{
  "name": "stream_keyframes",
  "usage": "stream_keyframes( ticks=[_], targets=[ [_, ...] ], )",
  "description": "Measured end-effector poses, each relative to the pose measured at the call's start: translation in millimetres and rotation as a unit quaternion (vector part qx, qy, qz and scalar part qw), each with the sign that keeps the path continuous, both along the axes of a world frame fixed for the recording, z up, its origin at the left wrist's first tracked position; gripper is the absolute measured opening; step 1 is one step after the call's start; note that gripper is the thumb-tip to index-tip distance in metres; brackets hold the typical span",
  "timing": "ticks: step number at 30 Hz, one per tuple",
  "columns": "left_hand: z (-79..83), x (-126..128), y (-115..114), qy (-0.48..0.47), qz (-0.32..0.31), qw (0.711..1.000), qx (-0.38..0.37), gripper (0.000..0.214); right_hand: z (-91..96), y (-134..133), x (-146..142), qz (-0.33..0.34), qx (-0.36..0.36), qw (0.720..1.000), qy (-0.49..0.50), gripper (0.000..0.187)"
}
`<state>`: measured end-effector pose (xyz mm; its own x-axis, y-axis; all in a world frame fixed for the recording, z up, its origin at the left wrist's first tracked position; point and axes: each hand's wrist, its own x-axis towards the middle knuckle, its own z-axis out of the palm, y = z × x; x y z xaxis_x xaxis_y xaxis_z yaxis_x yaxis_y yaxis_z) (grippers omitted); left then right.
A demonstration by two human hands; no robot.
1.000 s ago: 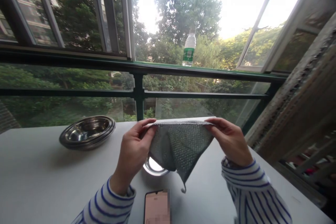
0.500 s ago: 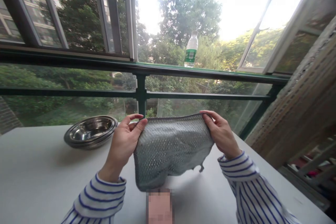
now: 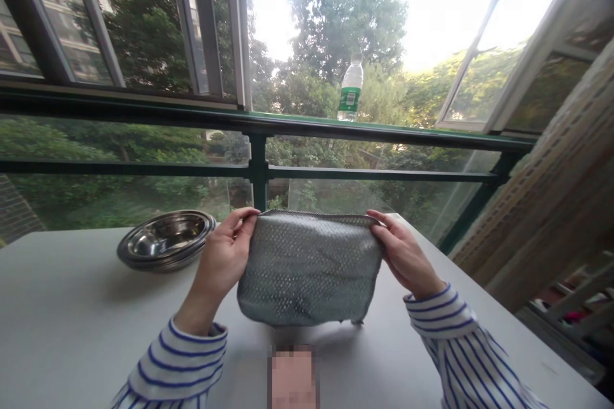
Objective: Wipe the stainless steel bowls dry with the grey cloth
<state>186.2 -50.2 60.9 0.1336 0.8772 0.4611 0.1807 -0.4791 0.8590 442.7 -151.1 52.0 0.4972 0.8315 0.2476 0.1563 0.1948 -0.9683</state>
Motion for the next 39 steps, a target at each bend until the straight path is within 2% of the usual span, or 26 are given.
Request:
stream_keyframes(
  ticks=[2, 4, 6, 9, 14, 16, 20, 22, 25, 27, 32, 36, 39],
  targets=[
    [-1.3, 0, -1, 0.043, 0.047, 0.998, 0.023, 0.024, -3.8, 0, 2, -0.006, 0.002, 0.999, -0.047, 0.038],
    [-1.8, 1, -2, 0.052, 0.045, 0.998, 0.001, 0.027, -5.7, 0, 2, -0.045, 0.010, 0.992, -0.117, 0.035],
    [-1.8, 3, -4, 0.036, -0.003, 0.998, -0.049, 0.030, -5.4, 2, 0, -0.087, 0.013, 0.980, -0.181, 0.033],
    [-1.3, 5, -6, 0.022, -0.082, 0.991, -0.103, 0.034, -0.2, 5, -7, -0.103, -0.008, 0.968, -0.230, 0.032],
    [0.8, 4, -12, 0.097, -0.188, 0.971, -0.110, 0.040, 23.3, 11, -24, -0.051, -0.023, 0.966, -0.254, 0.027],
    [-0.2, 5, -17, 0.123, -0.238, 0.956, -0.123, 0.050, 36.1, 12, -31, -0.030, -0.012, 0.966, -0.255, 0.026],
    [-7.5, 15, -24, 0.122, -0.316, 0.932, -0.133, 0.067, 56.5, 12, -43, 0.042, 0.028, 0.979, -0.200, 0.026],
    [-12.3, 19, -23, 0.114, -0.385, 0.904, -0.144, 0.055, 61.5, 12, -46, 0.064, 0.051, 0.984, -0.158, 0.026],
    [-18.0, 17, -14, 0.123, -0.422, 0.879, -0.186, 0.021, 62.6, 13, -42, 0.048, 0.078, 0.987, -0.129, 0.027],
    [-19.8, 11, -5, 0.097, -0.391, 0.889, -0.218, 0.007, 59.7, 14, -34, 0.028, 0.076, 0.988, -0.134, 0.028],
    [-18.0, 1, 9, -0.007, -0.269, 0.939, -0.215, 0.016, 45.0, 15, -9, -0.012, 0.021, 0.979, -0.202, 0.031],
    [-18.4, 8, 10, -0.064, -0.160, 0.972, -0.159, 0.022, 32.9, 15, -2, -0.046, -0.034, 0.978, -0.201, 0.026],
    [-20.5, 13, 12, -0.090, -0.108, 0.982, -0.124, 0.023, 24.5, 13, -3, -0.061, -0.050, 0.982, -0.173, 0.027]
  ],
)
